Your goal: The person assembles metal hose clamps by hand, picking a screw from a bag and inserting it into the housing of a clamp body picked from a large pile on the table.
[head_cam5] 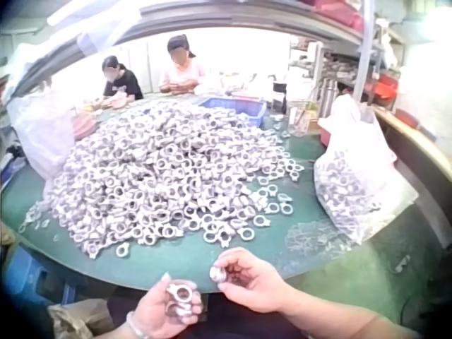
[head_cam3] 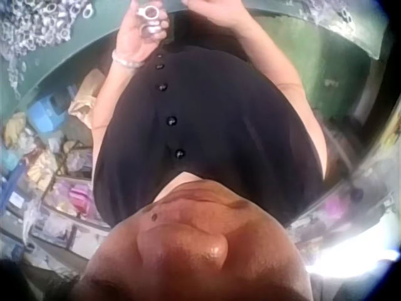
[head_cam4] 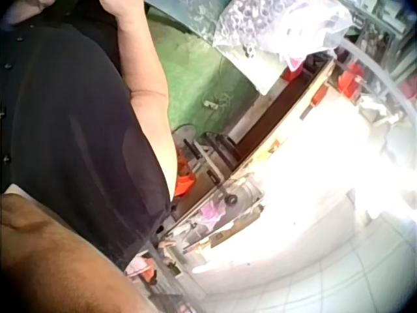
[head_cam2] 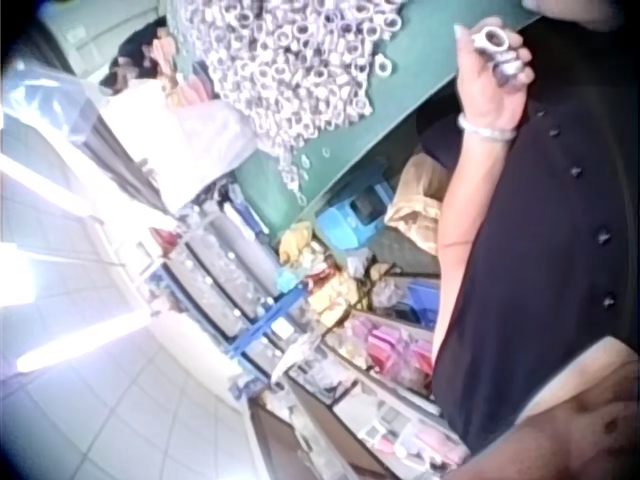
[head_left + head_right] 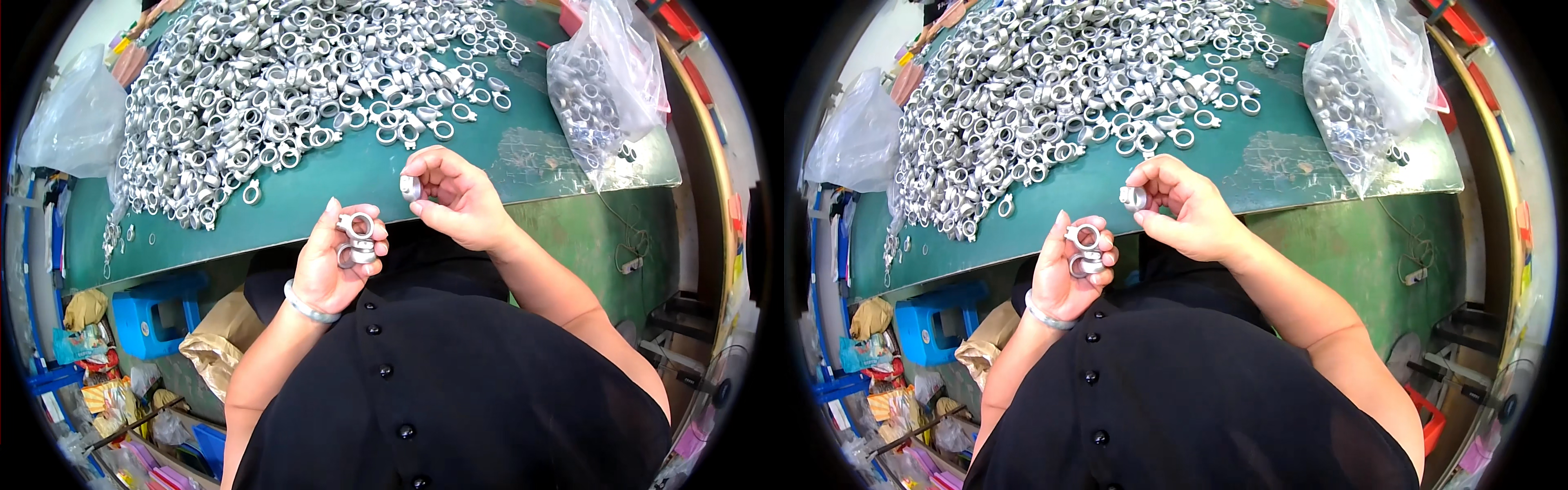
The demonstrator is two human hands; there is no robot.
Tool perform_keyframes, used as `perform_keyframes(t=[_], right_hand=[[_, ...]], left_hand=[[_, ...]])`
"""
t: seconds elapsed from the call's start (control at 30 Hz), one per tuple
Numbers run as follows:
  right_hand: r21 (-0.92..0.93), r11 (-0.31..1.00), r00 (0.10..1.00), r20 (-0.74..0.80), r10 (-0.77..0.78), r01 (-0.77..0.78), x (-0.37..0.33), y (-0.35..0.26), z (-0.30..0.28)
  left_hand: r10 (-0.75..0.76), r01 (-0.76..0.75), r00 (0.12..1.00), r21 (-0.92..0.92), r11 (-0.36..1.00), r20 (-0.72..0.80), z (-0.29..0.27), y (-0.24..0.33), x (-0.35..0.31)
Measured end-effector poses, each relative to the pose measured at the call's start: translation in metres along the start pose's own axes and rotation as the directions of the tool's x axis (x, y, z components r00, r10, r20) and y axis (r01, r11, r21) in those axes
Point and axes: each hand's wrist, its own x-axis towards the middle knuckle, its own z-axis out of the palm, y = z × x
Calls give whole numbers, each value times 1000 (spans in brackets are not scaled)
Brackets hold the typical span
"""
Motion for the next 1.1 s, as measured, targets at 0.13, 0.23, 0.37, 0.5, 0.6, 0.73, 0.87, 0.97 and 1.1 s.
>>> perform_keyframes(t=[0.13, 0.23, 0.37, 0.5, 0.6, 0.73, 0.87, 0.97, 1.1], right_hand=[[-70, 995, 997, 52, -65, 68, 0, 5, -1], [-80, 993, 994, 69, -86, 91, 1, 5, -1], [-57, 994, 994, 59, -93, 96, 0, 5, 0], [-215, 973, 995, 58, -78, 88, -1, 2, 0], [-322, 942, 995, 6, -96, 92, 0, 2, 3], [-287, 953, 988, -93, -124, 93, -1, 2, 7], [-270, 959, 989, -87, -116, 89, -1, 2, 6], [20, 999, 999, -2, -40, 40, -1, 2, 2], [291, 954, 997, 25, 73, -77, -1, 0, 1]], left_hand=[[-5, 5, 1000, -5, 1000, 4, -2, 0, -1], [-6, 6, 1000, 13, 1000, -4, -2, 0, -1], [4, -3, 998, -22, 1000, 57, 0, -1, 0], [9, -8, 999, -15, 1000, 50, 0, -2, -1], [-3, 3, 999, 2, 1000, 38, -2, -3, 0], [3, -4, 998, 9, 1000, 60, -1, -3, -1], [19, -21, 999, 50, 999, 43, 2, -3, -2], [22, -24, 999, 72, 997, 33, 4, -3, -2], [19, -23, 999, 79, 997, 42, 4, -3, -2]])
